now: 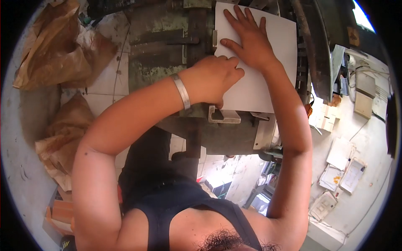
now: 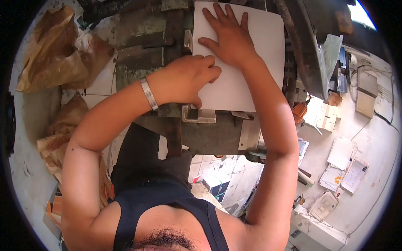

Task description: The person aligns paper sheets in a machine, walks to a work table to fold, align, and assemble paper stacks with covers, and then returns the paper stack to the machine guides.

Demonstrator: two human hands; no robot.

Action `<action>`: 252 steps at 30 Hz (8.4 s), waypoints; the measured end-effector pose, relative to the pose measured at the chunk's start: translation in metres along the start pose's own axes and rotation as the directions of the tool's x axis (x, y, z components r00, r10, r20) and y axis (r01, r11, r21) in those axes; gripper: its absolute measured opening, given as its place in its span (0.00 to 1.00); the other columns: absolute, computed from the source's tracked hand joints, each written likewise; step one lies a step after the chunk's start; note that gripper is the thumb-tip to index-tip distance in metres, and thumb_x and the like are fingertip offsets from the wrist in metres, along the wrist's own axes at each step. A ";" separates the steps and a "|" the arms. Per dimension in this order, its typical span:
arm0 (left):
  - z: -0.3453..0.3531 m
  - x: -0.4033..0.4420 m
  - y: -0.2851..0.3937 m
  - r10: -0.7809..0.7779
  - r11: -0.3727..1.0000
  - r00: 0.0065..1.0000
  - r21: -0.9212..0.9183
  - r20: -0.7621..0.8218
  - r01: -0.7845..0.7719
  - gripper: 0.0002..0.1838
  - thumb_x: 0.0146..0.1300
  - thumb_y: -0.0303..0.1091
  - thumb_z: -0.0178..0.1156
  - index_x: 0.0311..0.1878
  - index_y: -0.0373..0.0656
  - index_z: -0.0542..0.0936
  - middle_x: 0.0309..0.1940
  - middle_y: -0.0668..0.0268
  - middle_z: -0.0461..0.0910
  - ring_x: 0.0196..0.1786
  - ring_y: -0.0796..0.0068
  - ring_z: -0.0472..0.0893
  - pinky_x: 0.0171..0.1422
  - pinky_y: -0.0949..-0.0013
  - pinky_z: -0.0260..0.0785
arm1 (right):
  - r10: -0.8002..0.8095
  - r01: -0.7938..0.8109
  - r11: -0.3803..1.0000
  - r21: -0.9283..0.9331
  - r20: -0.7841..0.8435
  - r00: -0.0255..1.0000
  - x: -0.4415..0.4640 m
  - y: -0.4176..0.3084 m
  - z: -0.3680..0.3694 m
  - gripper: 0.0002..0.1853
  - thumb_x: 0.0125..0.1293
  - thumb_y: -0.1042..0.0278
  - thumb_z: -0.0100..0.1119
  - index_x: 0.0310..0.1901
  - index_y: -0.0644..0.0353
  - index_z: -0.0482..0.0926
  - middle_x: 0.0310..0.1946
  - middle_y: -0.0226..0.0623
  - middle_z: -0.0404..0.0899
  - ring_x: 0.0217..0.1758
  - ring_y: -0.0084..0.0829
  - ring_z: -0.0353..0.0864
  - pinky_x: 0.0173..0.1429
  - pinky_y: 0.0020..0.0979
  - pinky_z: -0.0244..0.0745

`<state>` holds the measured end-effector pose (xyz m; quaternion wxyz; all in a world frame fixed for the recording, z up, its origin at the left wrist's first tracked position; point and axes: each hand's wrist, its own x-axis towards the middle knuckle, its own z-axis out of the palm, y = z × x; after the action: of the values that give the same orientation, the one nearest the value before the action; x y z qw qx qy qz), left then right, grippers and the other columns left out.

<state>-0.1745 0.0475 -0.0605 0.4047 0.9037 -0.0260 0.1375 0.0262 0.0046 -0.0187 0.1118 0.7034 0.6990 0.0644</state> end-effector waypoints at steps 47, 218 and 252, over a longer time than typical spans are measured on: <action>-0.092 -0.001 -0.148 -0.097 0.959 0.883 0.193 -0.460 0.206 0.28 0.66 0.46 0.73 0.65 0.45 0.80 0.57 0.54 0.83 0.60 0.52 0.81 0.66 0.56 0.74 | 0.051 -0.052 0.993 -0.110 -0.009 0.999 0.012 -0.017 0.005 0.36 0.78 0.48 0.53 0.83 0.43 0.58 0.84 0.35 0.58 0.88 0.43 0.50 0.85 0.67 0.41; 0.095 -0.186 0.149 0.315 0.945 0.938 0.039 0.144 -0.324 0.14 0.61 0.27 0.73 0.50 0.41 0.87 0.47 0.56 0.88 0.52 0.52 0.86 0.58 0.56 0.78 | 0.856 -0.771 0.192 0.607 0.281 0.434 -0.481 -0.374 0.120 0.25 0.63 0.49 0.72 0.58 0.52 0.84 0.61 0.39 0.81 0.73 0.42 0.72 0.78 0.51 0.59; 0.193 -0.228 0.110 0.011 0.917 0.688 0.267 0.726 -0.297 0.46 0.62 0.62 0.70 0.79 0.49 0.69 0.83 0.51 0.58 0.87 0.43 0.50 0.84 0.28 0.37 | 0.802 -0.866 -0.289 0.409 0.597 0.014 -0.530 -0.466 0.047 0.37 0.68 0.40 0.65 0.75 0.48 0.75 0.82 0.43 0.60 0.90 0.48 0.41 0.84 0.75 0.30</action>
<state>-0.3672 -0.1839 -0.1649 0.1750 0.9388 -0.2313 -0.1856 -0.4210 -0.5286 -0.1443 -0.2257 0.9547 -0.0568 -0.1854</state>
